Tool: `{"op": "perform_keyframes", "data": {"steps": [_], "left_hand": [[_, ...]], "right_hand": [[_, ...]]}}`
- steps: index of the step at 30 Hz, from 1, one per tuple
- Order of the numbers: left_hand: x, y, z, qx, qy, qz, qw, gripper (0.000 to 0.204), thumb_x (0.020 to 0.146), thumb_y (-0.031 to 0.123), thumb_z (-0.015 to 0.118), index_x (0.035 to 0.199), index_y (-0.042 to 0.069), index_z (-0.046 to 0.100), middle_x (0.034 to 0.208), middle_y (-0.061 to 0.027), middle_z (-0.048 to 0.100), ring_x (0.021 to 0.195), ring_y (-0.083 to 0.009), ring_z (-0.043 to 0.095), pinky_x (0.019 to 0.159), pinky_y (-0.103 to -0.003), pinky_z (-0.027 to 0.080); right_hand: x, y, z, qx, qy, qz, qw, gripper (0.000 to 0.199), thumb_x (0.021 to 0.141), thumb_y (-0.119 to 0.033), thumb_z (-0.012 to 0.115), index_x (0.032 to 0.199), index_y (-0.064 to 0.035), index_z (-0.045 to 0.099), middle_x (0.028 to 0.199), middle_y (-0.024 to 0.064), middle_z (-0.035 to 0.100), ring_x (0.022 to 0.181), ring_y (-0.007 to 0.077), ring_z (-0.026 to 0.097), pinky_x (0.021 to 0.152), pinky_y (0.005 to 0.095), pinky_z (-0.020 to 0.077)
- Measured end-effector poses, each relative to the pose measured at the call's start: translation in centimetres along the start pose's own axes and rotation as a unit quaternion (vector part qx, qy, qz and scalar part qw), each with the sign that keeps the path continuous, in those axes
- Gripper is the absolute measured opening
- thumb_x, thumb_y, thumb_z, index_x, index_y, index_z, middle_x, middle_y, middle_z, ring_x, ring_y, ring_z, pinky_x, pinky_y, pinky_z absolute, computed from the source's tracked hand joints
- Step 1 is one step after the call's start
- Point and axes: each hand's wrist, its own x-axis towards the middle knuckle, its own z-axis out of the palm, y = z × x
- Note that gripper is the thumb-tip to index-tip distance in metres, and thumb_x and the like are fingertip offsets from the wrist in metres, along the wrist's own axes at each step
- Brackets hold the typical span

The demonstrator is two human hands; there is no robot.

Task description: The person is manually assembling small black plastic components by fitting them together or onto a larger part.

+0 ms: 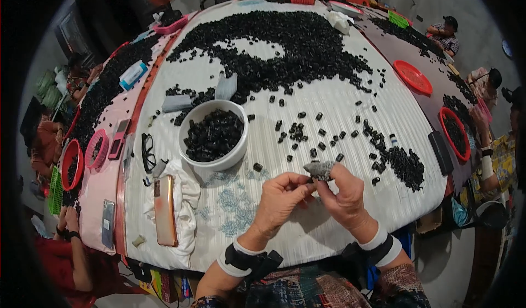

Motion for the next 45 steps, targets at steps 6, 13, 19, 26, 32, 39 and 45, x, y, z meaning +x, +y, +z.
{"op": "perform_keyframes", "data": {"steps": [6,13,19,26,32,39,45], "left_hand": [[-0.2,0.4,0.4,0.006,0.016,-0.019,1.000,0.015,0.084,0.009,0.065,0.094,-0.002,0.063,0.076,-0.0054,0.064,0.065,-0.0091,0.060,0.058,-0.020,0.049],[-0.3,0.2,0.5,0.014,0.018,-0.018,1.000,0.014,0.083,0.007,0.065,0.093,-0.003,0.063,0.076,-0.0058,0.064,0.065,-0.0102,0.061,0.058,-0.021,0.049],[0.0,-0.2,0.0,0.012,0.031,-0.029,0.999,0.015,0.082,0.008,0.063,0.093,-0.003,0.064,0.073,-0.0048,0.064,0.065,-0.0090,0.060,0.056,-0.020,0.047],[0.4,0.3,-0.6,-0.070,0.020,-0.049,0.996,0.011,0.084,0.007,0.055,0.090,-0.001,0.061,0.081,-0.0084,0.065,0.066,-0.0142,0.063,0.059,-0.025,0.053],[0.2,0.1,-0.5,-0.097,0.014,-0.052,0.994,0.013,0.082,0.010,0.060,0.090,-0.001,0.061,0.079,-0.0080,0.065,0.065,-0.0119,0.061,0.058,-0.023,0.051],[0.3,-0.1,-0.6,-0.087,0.009,-0.048,0.995,0.009,0.081,0.006,0.059,0.085,-0.001,0.062,0.076,-0.0067,0.064,0.065,-0.0110,0.061,0.059,-0.022,0.050],[0.3,-0.4,-0.7,-0.076,0.005,-0.059,0.995,0.007,0.079,0.004,0.061,0.083,-0.001,0.062,0.073,-0.0050,0.063,0.062,-0.0100,0.060,0.057,-0.020,0.048]], "right_hand": [[0.3,-0.5,-0.2,0.006,0.001,-0.015,1.000,0.022,0.068,0.008,0.062,0.086,-0.0008,0.057,0.073,0.0126,0.053,0.063,0.0286,0.056,0.055,0.0339,0.0470],[-0.1,-0.8,-0.4,-0.014,-0.014,-0.016,1.000,0.019,0.069,0.009,0.060,0.085,0.0015,0.054,0.072,0.0142,0.053,0.063,0.0297,0.055,0.053,0.0363,0.0456],[-0.5,-1.0,0.2,-0.049,-0.043,-0.032,0.997,0.021,0.070,0.009,0.059,0.088,0.0021,0.053,0.076,0.0156,0.052,0.064,0.0305,0.055,0.054,0.0363,0.0453],[0.7,-0.8,-0.9,-0.008,-0.070,-0.034,0.997,0.042,0.066,-0.007,0.070,0.103,0.0046,0.055,0.100,0.0193,0.053,0.088,0.0315,0.057,0.071,0.0355,0.0498],[-0.1,-0.3,0.1,-0.003,-0.116,-0.025,0.993,0.047,0.065,-0.009,0.073,0.106,0.0045,0.054,0.099,0.0179,0.051,0.087,0.0317,0.056,0.072,0.0358,0.0492],[-0.6,0.1,0.7,-0.071,-0.094,-0.069,0.991,0.046,0.059,-0.006,0.075,0.099,0.0032,0.054,0.094,0.0179,0.052,0.082,0.0323,0.056,0.068,0.0369,0.0497],[-0.6,-0.3,0.7,-0.104,-0.091,-0.066,0.988,0.043,0.054,-0.005,0.076,0.090,0.0009,0.053,0.083,0.0144,0.052,0.074,0.0297,0.056,0.062,0.0358,0.0496]]}}
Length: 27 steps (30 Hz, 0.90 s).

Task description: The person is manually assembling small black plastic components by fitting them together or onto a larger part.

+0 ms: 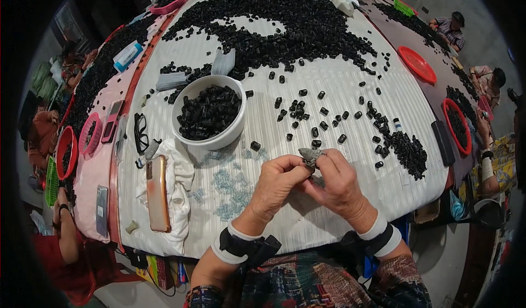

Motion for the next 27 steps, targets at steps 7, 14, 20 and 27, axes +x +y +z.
{"op": "perform_keyframes", "data": {"steps": [7,14,20,27], "left_hand": [[-0.17,0.53,0.07,0.017,-0.027,-0.046,0.998,0.006,0.079,0.004,0.062,0.082,-0.001,0.062,0.072,-0.0036,0.061,0.060,-0.0088,0.059,0.055,-0.019,0.048],[-0.18,0.53,0.10,0.003,-0.026,-0.045,0.999,0.008,0.080,0.005,0.064,0.084,-0.002,0.062,0.072,-0.0046,0.062,0.060,-0.0089,0.059,0.055,-0.019,0.048],[-0.27,0.86,0.28,0.021,-0.016,-0.059,0.998,0.009,0.079,0.005,0.065,0.083,-0.003,0.063,0.072,-0.0055,0.062,0.060,-0.0096,0.059,0.054,-0.019,0.049],[-0.37,0.97,0.13,0.064,-0.017,-0.052,0.996,0.009,0.079,0.005,0.065,0.081,-0.003,0.063,0.070,-0.0060,0.062,0.059,-0.0096,0.059,0.054,-0.019,0.048]], "right_hand": [[-0.24,0.02,-0.50,-0.010,-0.019,-0.005,1.000,0.040,0.051,-0.006,0.077,0.084,-0.0016,0.054,0.075,0.0095,0.050,0.066,0.0257,0.055,0.056,0.0341,0.0482],[-0.12,0.41,-0.45,-0.004,0.013,-0.018,1.000,0.036,0.050,-0.005,0.077,0.079,-0.0020,0.055,0.071,0.0086,0.049,0.065,0.0248,0.054,0.054,0.0327,0.0474],[-0.23,0.42,-0.41,-0.009,0.015,-0.020,1.000,0.032,0.051,-0.005,0.076,0.075,-0.0026,0.055,0.070,0.0080,0.049,0.064,0.0237,0.054,0.053,0.0326,0.0470],[-0.33,0.08,-0.34,-0.014,0.000,-0.022,1.000,0.031,0.053,-0.007,0.076,0.073,-0.0030,0.052,0.068,0.0078,0.046,0.061,0.0231,0.052,0.051,0.0321,0.0462]]}}
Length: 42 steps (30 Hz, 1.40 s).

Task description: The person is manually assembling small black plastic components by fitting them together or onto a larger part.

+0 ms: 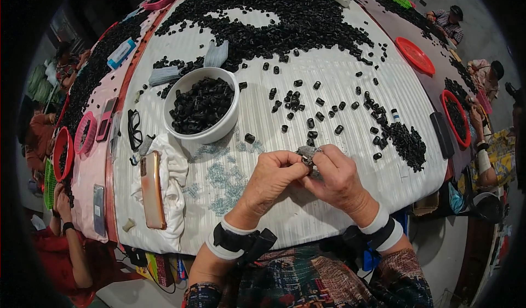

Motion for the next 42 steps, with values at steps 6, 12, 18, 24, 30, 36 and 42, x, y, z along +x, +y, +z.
{"op": "perform_keyframes", "data": {"steps": [6,12,18,24,30,36,42], "left_hand": [[-0.18,0.45,0.20,0.012,-0.012,-0.014,1.000,0.009,0.078,0.005,0.064,0.079,-0.003,0.063,0.069,-0.0053,0.061,0.059,-0.0095,0.058,0.054,-0.020,0.047],[-0.14,0.17,-0.14,0.054,-0.020,-0.013,0.998,0.008,0.079,0.007,0.063,0.080,-0.002,0.063,0.070,-0.0041,0.061,0.061,-0.0089,0.058,0.056,-0.020,0.047],[-0.03,0.29,0.30,-0.003,-0.023,0.006,1.000,0.014,0.081,0.013,0.065,0.085,-0.001,0.064,0.074,-0.0033,0.063,0.065,-0.0082,0.058,0.059,-0.021,0.048],[-0.04,0.35,-0.01,-0.029,-0.048,0.001,0.998,0.018,0.083,0.015,0.065,0.090,-0.001,0.065,0.078,-0.0043,0.065,0.067,-0.0080,0.059,0.061,-0.021,0.049],[0.00,0.05,0.02,-0.013,-0.054,0.005,0.998,0.015,0.082,0.013,0.065,0.087,-0.002,0.065,0.075,-0.0052,0.065,0.064,-0.0085,0.060,0.059,-0.019,0.048],[-0.11,0.22,-0.14,0.010,-0.051,0.005,0.999,0.012,0.081,0.010,0.065,0.082,-0.002,0.065,0.071,-0.0047,0.064,0.063,-0.0085,0.060,0.058,-0.019,0.048],[0.09,-0.02,-0.24,0.021,-0.042,0.012,0.999,0.011,0.080,0.010,0.065,0.081,-0.001,0.065,0.072,-0.0049,0.065,0.063,-0.0089,0.060,0.058,-0.019,0.047]], "right_hand": [[-0.19,0.32,-0.06,-0.009,0.013,-0.024,1.000,0.030,0.054,-0.007,0.076,0.072,-0.0029,0.052,0.067,0.0072,0.045,0.059,0.0228,0.051,0.049,0.0322,0.0450],[-0.55,0.16,-0.12,-0.015,-0.002,-0.041,0.999,0.028,0.055,-0.005,0.074,0.072,-0.0029,0.053,0.066,0.0067,0.045,0.058,0.0229,0.051,0.048,0.0326,0.0445],[-0.24,0.39,-0.28,-0.001,0.044,-0.010,0.999,0.026,0.056,-0.005,0.075,0.071,-0.0028,0.053,0.064,0.0068,0.045,0.054,0.0220,0.050,0.045,0.0324,0.0431],[-0.53,0.56,-0.73,-0.007,0.045,-0.013,0.999,0.027,0.057,-0.007,0.076,0.071,-0.0024,0.054,0.063,0.0068,0.045,0.051,0.0212,0.049,0.044,0.0316,0.0424],[-0.61,0.36,-0.72,-0.013,0.040,-0.020,0.999,0.028,0.057,-0.009,0.076,0.072,-0.0025,0.053,0.063,0.0067,0.044,0.052,0.0209,0.049,0.044,0.0313,0.0432],[-0.56,0.15,-0.41,-0.021,0.039,-0.028,0.999,0.028,0.056,-0.009,0.075,0.072,-0.0027,0.053,0.063,0.0068,0.045,0.053,0.0206,0.050,0.044,0.0313,0.0435],[-0.45,-0.04,-0.68,-0.005,-0.005,-0.011,1.000,0.028,0.061,-0.007,0.073,0.080,-0.0005,0.053,0.068,0.0084,0.047,0.057,0.0221,0.052,0.046,0.0301,0.0445]]}}
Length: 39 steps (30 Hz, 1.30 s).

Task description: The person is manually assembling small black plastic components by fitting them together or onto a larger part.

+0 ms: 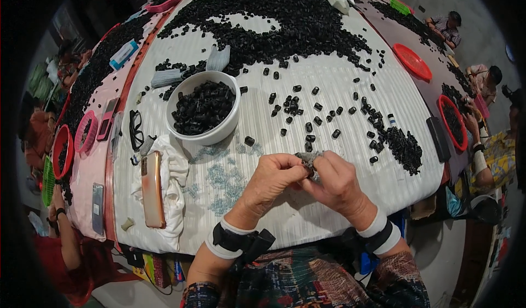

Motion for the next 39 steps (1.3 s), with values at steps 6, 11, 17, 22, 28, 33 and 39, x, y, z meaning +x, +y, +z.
{"op": "perform_keyframes", "data": {"steps": [6,11,17,22,28,33,39], "left_hand": [[-0.1,0.2,0.1,-0.030,0.007,-0.001,1.000,0.012,0.080,0.010,0.066,0.085,-0.001,0.066,0.074,-0.0064,0.065,0.064,-0.0099,0.061,0.058,-0.020,0.048],[-0.1,0.1,-0.1,-0.046,-0.017,-0.003,0.999,0.013,0.080,0.007,0.064,0.089,-0.003,0.063,0.076,-0.0101,0.065,0.064,-0.0139,0.063,0.059,-0.023,0.052],[0.0,0.0,0.3,-0.111,-0.014,0.001,0.994,0.024,0.084,0.019,0.064,0.095,-0.001,0.063,0.082,-0.0076,0.065,0.066,-0.0124,0.063,0.056,-0.023,0.052],[0.3,-0.4,-0.4,-0.127,0.003,-0.014,0.992,0.022,0.086,0.020,0.061,0.094,-0.001,0.062,0.087,-0.0094,0.065,0.069,-0.0144,0.063,0.058,-0.024,0.052],[0.3,-1.2,-0.5,-0.126,0.003,-0.009,0.992,0.019,0.086,0.020,0.062,0.091,0.001,0.062,0.087,-0.0095,0.065,0.069,-0.0143,0.063,0.057,-0.025,0.052],[0.3,-0.9,-0.5,-0.139,-0.009,0.006,0.990,0.015,0.086,0.016,0.061,0.087,0.001,0.061,0.085,-0.0079,0.064,0.068,-0.0133,0.063,0.057,-0.025,0.052],[-0.9,1.2,-0.2,-0.083,-0.111,0.021,0.990,0.018,0.083,0.017,0.062,0.074,0.002,0.062,0.066,-0.0067,0.061,0.058,-0.0134,0.060,0.054,-0.025,0.048]], "right_hand": [[0.3,0.4,-1.4,0.166,-0.004,0.101,0.981,0.027,0.070,-0.004,0.067,0.093,0.0016,0.054,0.076,0.0112,0.052,0.062,0.0181,0.054,0.048,0.0260,0.0444],[0.7,0.3,-1.8,0.240,-0.055,0.155,0.957,0.018,0.076,0.003,0.059,0.095,0.0013,0.057,0.075,0.0064,0.054,0.061,0.0116,0.051,0.051,0.0239,0.0412],[2.0,-0.7,-2.5,0.347,-0.038,0.231,0.908,0.017,0.078,0.005,0.056,0.095,0.0020,0.056,0.080,0.0024,0.056,0.068,0.0061,0.052,0.058,0.0204,0.0438],[4.9,0.1,-2.0,0.300,-0.044,0.222,0.927,0.015,0.078,0.003,0.056,0.093,0.0029,0.055,0.079,0.0037,0.055,0.067,0.0062,0.050,0.058,0.0206,0.0427],[11.8,-2.1,2.0,0.331,-0.084,0.158,0.927,0.014,0.077,0.001,0.057,0.090,0.0039,0.053,0.074,0.0056,0.056,0.064,0.0077,0.051,0.057,0.0236,0.0442],[15.5,-3.2,5.1,0.435,-0.071,0.124,0.889,0.023,0.080,-0.003,0.058,0.102,0.0026,0.053,0.090,0.0104,0.062,0.081,0.0123,0.062,0.071,0.0247,0.0505],[12.5,2.3,4.0,0.280,-0.073,0.158,0.944,0.019,0.083,-0.007,0.059,0.099,0.0022,0.053,0.084,0.0092,0.062,0.079,0.0124,0.062,0.069,0.0255,0.0499]]}}
